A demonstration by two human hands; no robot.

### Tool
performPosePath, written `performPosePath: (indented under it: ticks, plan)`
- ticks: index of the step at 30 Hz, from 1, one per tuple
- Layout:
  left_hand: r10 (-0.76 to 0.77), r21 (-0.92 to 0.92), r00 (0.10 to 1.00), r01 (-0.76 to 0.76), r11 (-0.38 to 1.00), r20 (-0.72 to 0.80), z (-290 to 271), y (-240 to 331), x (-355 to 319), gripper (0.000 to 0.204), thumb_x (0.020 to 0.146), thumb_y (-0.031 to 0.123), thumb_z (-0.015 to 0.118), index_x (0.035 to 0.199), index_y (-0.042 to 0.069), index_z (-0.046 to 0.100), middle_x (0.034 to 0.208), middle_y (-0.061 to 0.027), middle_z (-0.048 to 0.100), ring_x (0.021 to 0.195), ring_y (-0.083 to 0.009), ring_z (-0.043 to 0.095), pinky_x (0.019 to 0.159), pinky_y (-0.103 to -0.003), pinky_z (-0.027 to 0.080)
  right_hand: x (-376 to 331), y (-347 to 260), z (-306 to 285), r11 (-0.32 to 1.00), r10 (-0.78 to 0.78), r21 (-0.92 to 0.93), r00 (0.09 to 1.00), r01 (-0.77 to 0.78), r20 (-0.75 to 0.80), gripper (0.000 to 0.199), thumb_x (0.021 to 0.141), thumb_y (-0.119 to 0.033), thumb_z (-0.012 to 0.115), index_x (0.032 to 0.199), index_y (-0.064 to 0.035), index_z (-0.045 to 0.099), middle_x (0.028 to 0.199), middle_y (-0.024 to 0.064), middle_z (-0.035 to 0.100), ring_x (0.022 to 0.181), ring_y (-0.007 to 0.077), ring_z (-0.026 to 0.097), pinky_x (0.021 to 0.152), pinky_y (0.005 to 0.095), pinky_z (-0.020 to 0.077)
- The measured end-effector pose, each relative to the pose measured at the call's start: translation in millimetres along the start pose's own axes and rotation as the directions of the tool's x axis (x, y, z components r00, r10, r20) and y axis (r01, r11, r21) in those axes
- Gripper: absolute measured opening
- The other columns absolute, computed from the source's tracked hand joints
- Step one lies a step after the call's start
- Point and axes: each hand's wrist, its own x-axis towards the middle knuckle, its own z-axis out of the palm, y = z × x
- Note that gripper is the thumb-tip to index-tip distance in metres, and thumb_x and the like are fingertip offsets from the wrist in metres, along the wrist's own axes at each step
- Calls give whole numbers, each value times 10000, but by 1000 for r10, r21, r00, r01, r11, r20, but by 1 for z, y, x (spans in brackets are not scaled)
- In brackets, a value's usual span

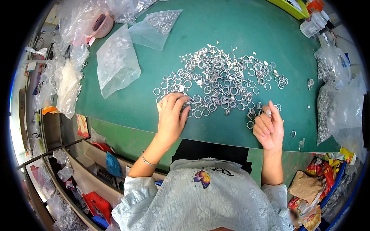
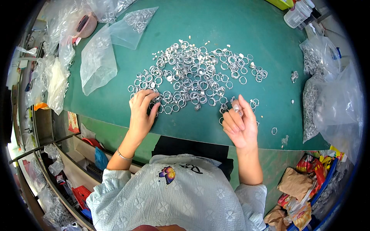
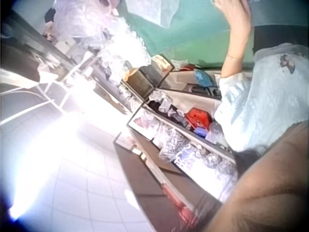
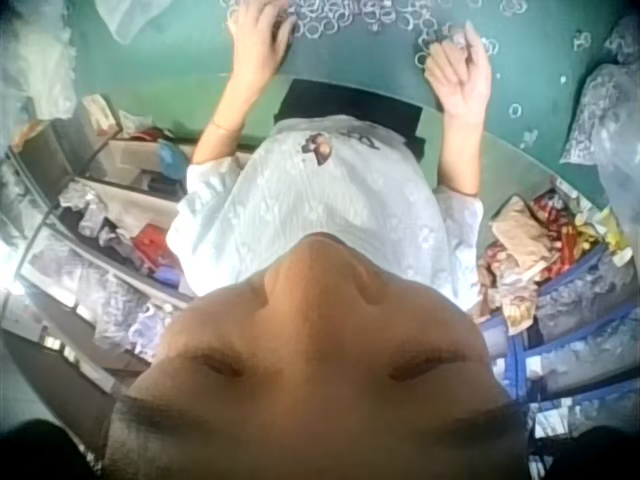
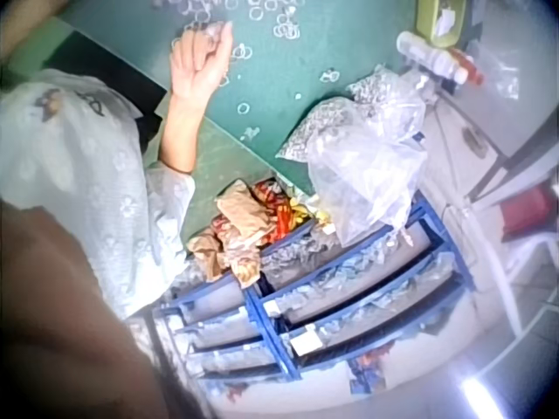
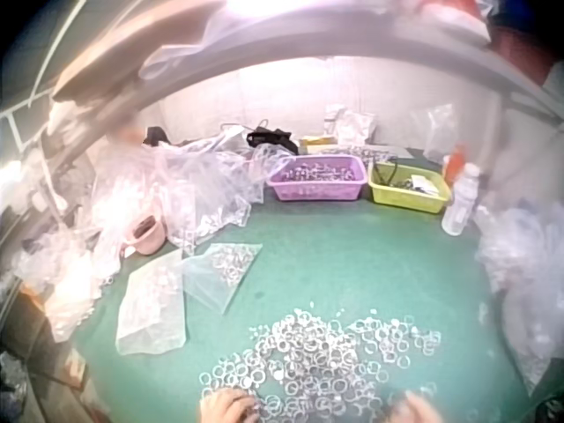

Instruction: The person picks up small metal rings from a large pile on a table, collects several in their palm, and places them into small plastic bags. They also move to a nearby shelf to retrieve more plastic bags before returning to the sorting task.

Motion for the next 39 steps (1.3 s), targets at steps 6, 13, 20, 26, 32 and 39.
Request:
performPosePath:
  ticks: [6, 13, 20, 26, 32, 39]
  plan:
    - [-66, -66, 996, 62, 996, -68, 1, -12, 4, 189, 767, 13, 636, 944, 70, 601, 877, -60, 586, 841, -234, 535, 758, -330, 352, -2, 1, 7, 999, 23, 44, 990, -17, -141, 282, 1001, -194, 320, 1056, -63, 563, 530, -9, 341, 389, 84, 294, 339, 219, 257]
    - [-325, -420, 939, 252, 872, -111, -2, -7, 12, 162, 837, -71, 526, 958, -5, 610, 843, -37, 585, 712, -83, 547, 623, -206, 431, -3, 2, 5, 999, 35, 15, 986, -33, -165, 223, 988, -134, 344, 1082, -63, 532, 610, 9, 382, 410, 84, 327, 335, 211, 265]
    - [-308, -498, 941, 203, 843, -137, 1, -19, 14, 175, 827, -58, 552, 977, 13, 608, 878, -62, 562, 675, -98, 529, 559, -198, 432, -3, 3, 5, 999, 35, 46, 984, -28, -174, 216, 978, -111, 345, 1073, -52, 530, 614, 18, 388, 417, 91, 335, 339, 217, 271]
    - [-427, -508, 898, 319, 800, -109, -2, -10, 17, 171, 814, -41, 583, 969, 22, 618, 968, -82, 522, 745, -112, 515, 574, -216, 419, -2, 4, 3, 999, 32, 34, 982, -26, -185, 206, 968, -98, 357, 1067, -41, 528, 617, 22, 396, 418, 93, 335, 342, 217, 272]
    - [-8, -97, 997, 16, 995, 80, -13, -5, 12, 262, 712, -68, 644, 948, 46, 632, 994, -75, 498, 860, -232, 497, 741, -324, 434, -2, 6, 3, 999, 28, 38, 985, -22, -173, 196, 961, -93, 371, 1062, -36, 528, 618, 24, 399, 418, 94, 335, 342, 219, 273]
    - [-32, -170, 999, 27, 985, -27, -4, -10, 7, 154, 707, -36, 656, 835, 27, 598, 937, -89, 526, 860, -269, 507, 761, -349, 407, -1, 7, 5, 999, 40, 30, 983, -35, -179, 181, 959, -101, 376, 1042, -41, 525, 617, 22, 398, 417, 94, 336, 341, 219, 270]
